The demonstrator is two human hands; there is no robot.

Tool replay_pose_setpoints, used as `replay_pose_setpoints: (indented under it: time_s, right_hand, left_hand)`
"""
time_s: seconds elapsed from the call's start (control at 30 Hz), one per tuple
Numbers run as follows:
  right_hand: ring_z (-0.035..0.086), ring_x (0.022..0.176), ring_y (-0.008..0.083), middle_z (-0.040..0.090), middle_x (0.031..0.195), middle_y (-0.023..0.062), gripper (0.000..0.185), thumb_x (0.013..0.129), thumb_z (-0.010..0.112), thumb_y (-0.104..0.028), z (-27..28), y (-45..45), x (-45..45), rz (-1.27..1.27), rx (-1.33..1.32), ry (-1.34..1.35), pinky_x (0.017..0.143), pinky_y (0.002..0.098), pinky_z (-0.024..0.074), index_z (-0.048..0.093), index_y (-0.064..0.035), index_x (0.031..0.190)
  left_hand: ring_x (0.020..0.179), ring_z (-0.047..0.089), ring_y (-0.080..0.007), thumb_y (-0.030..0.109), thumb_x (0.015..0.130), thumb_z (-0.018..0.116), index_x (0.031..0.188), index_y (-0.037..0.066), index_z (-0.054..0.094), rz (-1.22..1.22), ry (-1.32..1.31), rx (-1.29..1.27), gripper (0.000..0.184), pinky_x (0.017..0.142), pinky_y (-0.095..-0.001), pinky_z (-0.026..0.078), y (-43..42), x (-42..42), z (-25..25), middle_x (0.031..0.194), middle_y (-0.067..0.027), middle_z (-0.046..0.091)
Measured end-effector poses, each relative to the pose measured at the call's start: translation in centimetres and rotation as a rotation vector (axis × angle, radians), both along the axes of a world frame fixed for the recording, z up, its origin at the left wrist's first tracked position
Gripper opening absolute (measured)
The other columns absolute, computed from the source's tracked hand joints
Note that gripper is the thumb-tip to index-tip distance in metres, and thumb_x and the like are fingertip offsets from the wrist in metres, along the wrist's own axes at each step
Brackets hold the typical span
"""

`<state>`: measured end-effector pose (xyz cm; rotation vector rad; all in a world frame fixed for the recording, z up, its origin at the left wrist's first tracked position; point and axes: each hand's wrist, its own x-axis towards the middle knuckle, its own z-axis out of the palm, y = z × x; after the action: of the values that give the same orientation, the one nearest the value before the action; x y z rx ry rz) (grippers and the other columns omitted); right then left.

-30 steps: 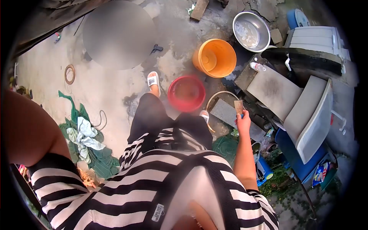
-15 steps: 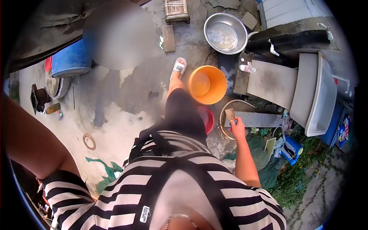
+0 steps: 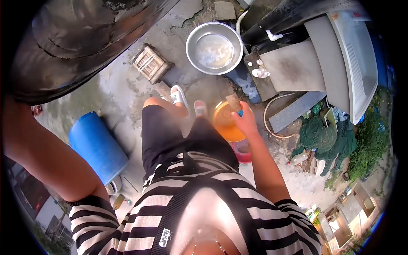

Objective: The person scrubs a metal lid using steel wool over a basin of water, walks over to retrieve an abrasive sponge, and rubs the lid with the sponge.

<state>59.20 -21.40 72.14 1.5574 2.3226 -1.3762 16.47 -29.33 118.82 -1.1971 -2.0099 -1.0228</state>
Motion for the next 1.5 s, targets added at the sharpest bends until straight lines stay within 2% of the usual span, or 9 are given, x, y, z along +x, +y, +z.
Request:
replay_pose_setpoints:
  time_s: [0.13,0.2,0.3,0.6,0.93,1.03,1.2,1.3,1.5]
  right_hand:
    - [0.065,0.124,0.0444,0.068,0.134,0.0269,0.065,0.092,0.077,-0.031,1.9,3.9,3.5,-0.249,-0.028,-0.137,0.105,0.0487,0.0510,0.053,-0.0052,0.147]
    - [0.066,0.122,0.0444,0.069,0.131,0.0271,0.065,0.092,0.078,-0.032,0.7,5.3,5.4,-0.335,0.041,-0.168,0.103,0.0485,0.0523,0.053,-0.0054,0.146]
    - [0.068,0.120,0.0441,0.070,0.129,0.0279,0.066,0.092,0.079,-0.034,0.9,5.8,4.6,-0.528,0.041,-0.205,0.099,0.0483,0.0540,0.053,-0.0058,0.146]
    - [0.071,0.106,0.0419,0.073,0.114,0.0253,0.048,0.090,0.073,-0.021,-7.8,5.1,-13.9,-0.911,-0.250,-0.300,0.092,0.0464,0.0552,0.062,-0.0007,0.132]
    - [0.066,0.058,0.0198,0.069,0.083,0.0126,0.037,0.092,0.075,-0.016,-50.0,8.7,-31.1,-1.148,-0.412,-0.020,0.052,0.0377,0.0517,0.060,-0.0007,0.122]
    - [0.061,0.053,0.0174,0.067,0.082,0.0109,0.038,0.092,0.074,-0.009,-63.7,9.2,-31.7,-1.240,-0.460,0.073,0.045,0.0349,0.0473,0.058,0.0021,0.124]
    - [0.070,0.080,0.0329,0.067,0.103,0.0214,0.046,0.089,0.073,-0.004,-70.3,13.7,-33.2,-1.671,-0.416,-0.030,0.070,0.0453,0.0581,0.053,0.0031,0.129]
    - [0.062,0.117,0.0529,0.063,0.127,0.0318,0.046,0.091,0.066,-0.008,-78.4,13.9,-36.7,-1.414,0.011,-0.326,0.104,0.0554,0.0494,0.051,-0.0017,0.134]
    - [0.063,0.120,0.0477,0.063,0.132,0.0267,0.054,0.102,0.060,-0.019,-68.9,19.6,-29.2,-0.947,0.020,-0.155,0.101,0.0553,0.0498,0.047,-0.0166,0.154]
  left_hand:
    - [0.097,0.060,-0.0265,0.038,0.110,0.055,0.119,0.000,0.068,-0.203,-0.175,-0.050,0.041,0.090,-0.0394,0.052,8.5,-1.7,-0.6,0.107,-0.0153,0.060]
    - [0.096,0.065,-0.0072,0.022,0.106,0.070,0.125,-0.005,0.073,-0.296,-0.335,0.116,0.032,0.088,-0.0216,0.049,12.8,-5.2,-4.3,0.104,0.0017,0.075]
    - [0.086,0.054,-0.0036,0.024,0.108,0.068,0.116,-0.002,0.073,-0.505,-0.544,-0.089,0.028,0.078,-0.0198,0.044,20.0,-7.4,-9.9,0.090,0.0053,0.065]
    - [0.066,0.042,-0.0097,0.023,0.109,0.061,0.104,0.000,0.063,-0.715,-0.776,-0.885,0.023,0.060,-0.0300,0.039,38.1,-12.1,-40.1,0.069,-0.0033,0.050]
    - [0.064,0.062,-0.0349,0.027,0.109,0.058,0.112,0.002,0.063,-0.708,-0.758,-1.036,0.025,0.063,-0.0444,0.049,38.5,-14.0,-70.9,0.074,-0.0175,0.065]
    - [0.076,0.049,-0.0107,0.018,0.111,0.057,0.109,0.002,0.059,-0.729,-0.913,-1.065,0.016,0.068,-0.0293,0.045,37.9,-13.5,-76.3,0.083,-0.0031,0.060]
    - [0.082,0.046,-0.0104,0.018,0.114,0.051,0.108,0.002,0.058,-0.978,-0.858,-1.113,0.018,0.074,-0.0258,0.043,39.2,-12.9,-79.0,0.089,-0.0017,0.057]
    - [0.080,0.060,-0.0319,0.004,0.074,0.083,0.119,0.001,0.056,-1.201,-0.444,-1.157,0.053,0.071,-0.0391,0.051,40.2,-14.8,-81.1,0.107,-0.0152,0.060]
    - [0.071,0.055,-0.0162,0.011,0.107,0.054,0.103,0.000,0.060,-1.016,-0.659,-1.165,0.013,0.067,-0.0341,0.048,41.5,-15.0,-81.3,0.075,-0.0109,0.057]
